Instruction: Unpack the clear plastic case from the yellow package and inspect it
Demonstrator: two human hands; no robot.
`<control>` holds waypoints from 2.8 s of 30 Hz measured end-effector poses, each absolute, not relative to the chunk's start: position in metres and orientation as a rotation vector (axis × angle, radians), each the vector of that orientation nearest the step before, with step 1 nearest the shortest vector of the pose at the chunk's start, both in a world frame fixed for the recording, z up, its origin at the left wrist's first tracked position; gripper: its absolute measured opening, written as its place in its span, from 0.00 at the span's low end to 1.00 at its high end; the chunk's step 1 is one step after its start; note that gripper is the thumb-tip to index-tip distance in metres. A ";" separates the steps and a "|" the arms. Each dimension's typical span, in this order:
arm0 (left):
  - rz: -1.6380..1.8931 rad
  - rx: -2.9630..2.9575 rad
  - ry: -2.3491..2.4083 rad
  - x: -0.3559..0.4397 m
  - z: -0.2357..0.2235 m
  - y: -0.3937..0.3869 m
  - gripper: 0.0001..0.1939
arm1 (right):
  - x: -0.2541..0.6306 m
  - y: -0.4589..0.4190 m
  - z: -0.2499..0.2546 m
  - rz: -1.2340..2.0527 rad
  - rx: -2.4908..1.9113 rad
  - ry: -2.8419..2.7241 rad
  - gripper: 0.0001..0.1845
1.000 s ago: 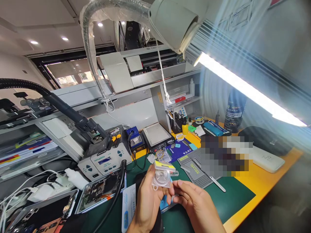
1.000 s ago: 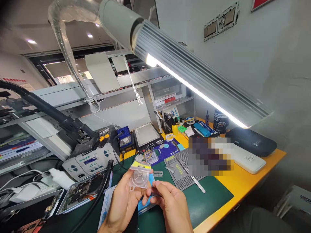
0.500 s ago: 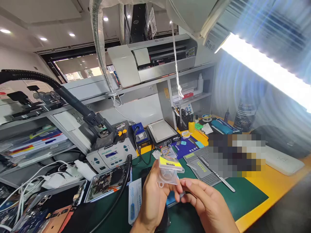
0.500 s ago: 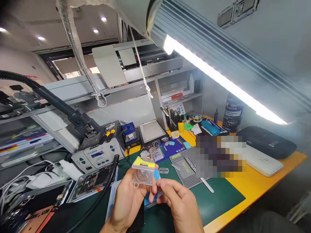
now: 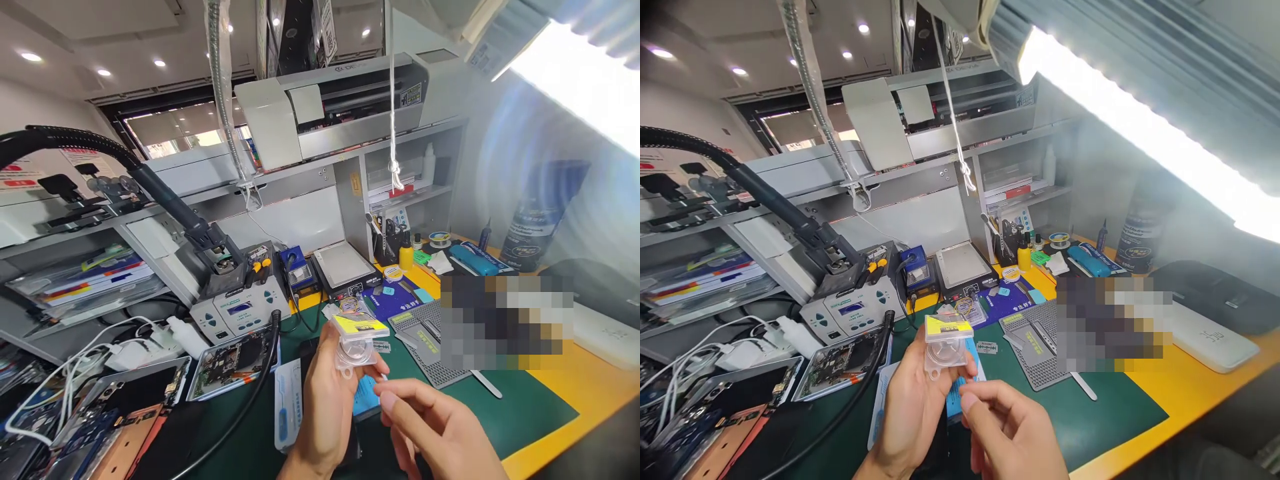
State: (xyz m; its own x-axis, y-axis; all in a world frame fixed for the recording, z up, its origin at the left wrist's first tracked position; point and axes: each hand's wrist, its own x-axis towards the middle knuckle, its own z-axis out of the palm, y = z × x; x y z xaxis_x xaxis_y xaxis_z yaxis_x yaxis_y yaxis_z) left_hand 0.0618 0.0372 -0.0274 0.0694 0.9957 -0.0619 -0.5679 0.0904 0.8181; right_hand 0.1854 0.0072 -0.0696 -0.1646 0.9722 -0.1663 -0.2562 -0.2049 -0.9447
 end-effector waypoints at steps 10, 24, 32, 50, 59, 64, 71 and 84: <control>1.347 0.634 0.754 0.065 -0.031 0.039 0.20 | 0.171 0.022 -0.066 1.781 -0.929 -0.910 0.28; 1.288 0.546 0.671 0.062 -0.030 0.042 0.22 | 0.175 0.023 -0.059 1.593 -1.121 -1.035 0.35; 1.275 0.596 0.607 0.063 -0.027 0.040 0.21 | 0.210 0.041 -0.049 1.302 -1.226 -1.191 0.28; 1.098 0.975 0.934 0.056 -0.029 0.044 0.15 | 0.213 0.046 -0.046 1.557 -1.064 -1.162 0.22; 0.914 1.272 1.216 0.043 -0.030 0.041 0.29 | 0.224 0.041 -0.047 1.672 -0.975 -1.033 0.19; 0.929 1.297 1.217 0.048 -0.034 0.041 0.29 | 0.223 0.040 -0.050 1.653 -0.942 -0.986 0.18; 0.969 1.054 1.157 0.060 -0.041 0.041 0.30 | 0.217 0.040 -0.053 1.780 -0.847 -0.787 0.13; 0.984 0.610 0.960 0.057 -0.037 0.045 0.27 | 0.213 0.036 -0.046 1.957 -0.836 -0.831 0.23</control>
State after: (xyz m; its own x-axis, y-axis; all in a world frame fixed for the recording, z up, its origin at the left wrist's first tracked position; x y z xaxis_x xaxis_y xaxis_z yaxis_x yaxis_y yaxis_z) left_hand 0.0573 0.0448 -0.0370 0.2203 0.8945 -0.3891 -0.4115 0.4469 0.7943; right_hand 0.2128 0.0363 -0.0464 -0.4330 0.8678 -0.2437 -0.4270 -0.4355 -0.7925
